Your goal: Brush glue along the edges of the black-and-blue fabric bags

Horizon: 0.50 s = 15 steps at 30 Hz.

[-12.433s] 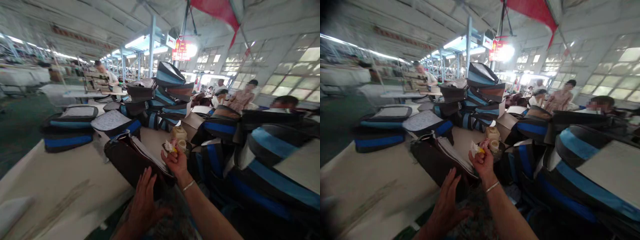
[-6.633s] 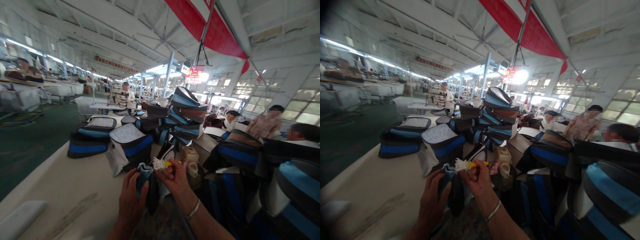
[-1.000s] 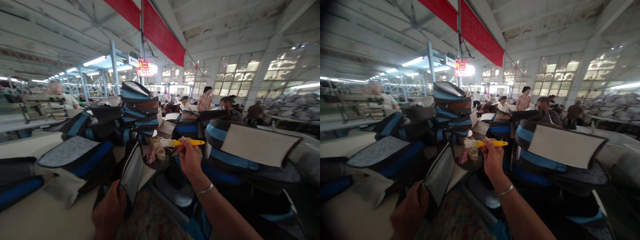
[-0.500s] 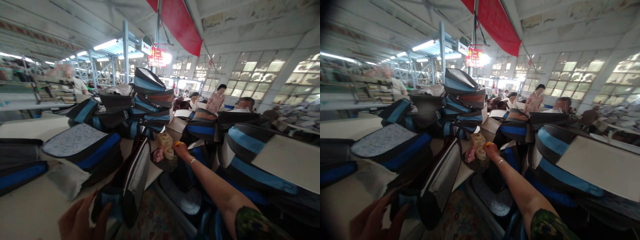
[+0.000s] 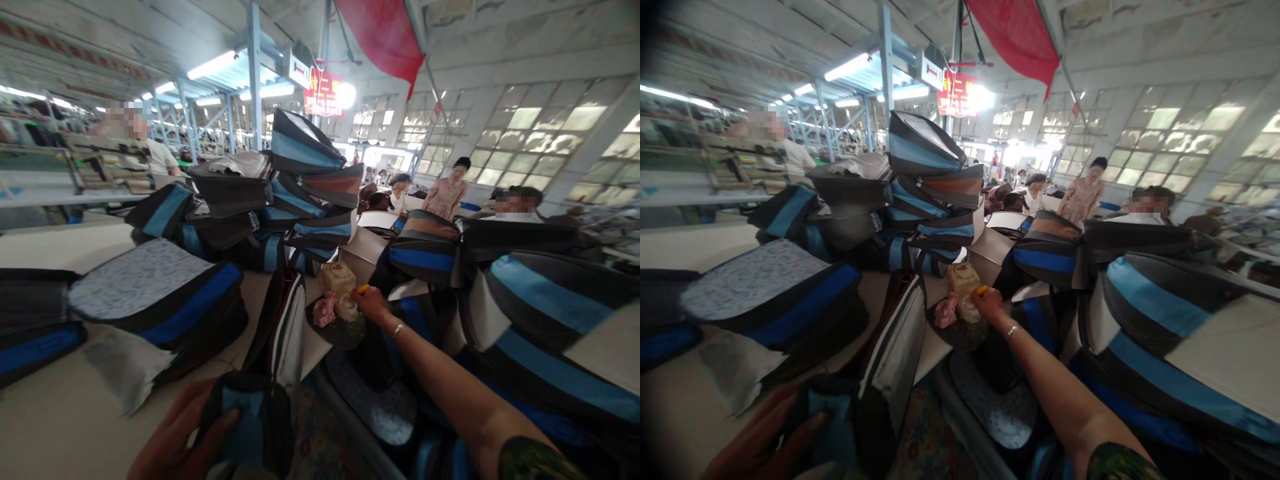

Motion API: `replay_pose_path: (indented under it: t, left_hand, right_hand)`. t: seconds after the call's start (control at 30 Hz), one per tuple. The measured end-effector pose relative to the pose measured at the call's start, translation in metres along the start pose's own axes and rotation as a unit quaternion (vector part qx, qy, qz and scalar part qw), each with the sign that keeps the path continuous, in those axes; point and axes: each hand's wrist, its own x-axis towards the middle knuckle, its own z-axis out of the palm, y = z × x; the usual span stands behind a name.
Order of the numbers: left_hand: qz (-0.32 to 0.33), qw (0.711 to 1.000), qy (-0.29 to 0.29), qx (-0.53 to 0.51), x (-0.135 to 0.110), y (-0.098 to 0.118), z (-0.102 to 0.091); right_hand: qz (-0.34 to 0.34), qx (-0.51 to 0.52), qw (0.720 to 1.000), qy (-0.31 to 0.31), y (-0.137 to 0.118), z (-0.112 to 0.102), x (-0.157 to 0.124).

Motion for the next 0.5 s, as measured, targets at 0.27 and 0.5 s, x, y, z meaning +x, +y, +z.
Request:
replay_pose_path:
  t: [0.27, 0.5]
  left_hand:
    - [-0.029, 0.999, 0.018, -0.009, 0.019, 0.047, 0.001]
    - [-0.045, 0.998, 0.035, -0.037, 0.038, 0.079, 0.009]
  right_hand:
    - [-0.054, 0.02, 0.998, 0.031, 0.005, -0.017, -0.028]
    - [-0.043, 0.06, 0.996, 0.051, -0.004, -0.022, -0.049]
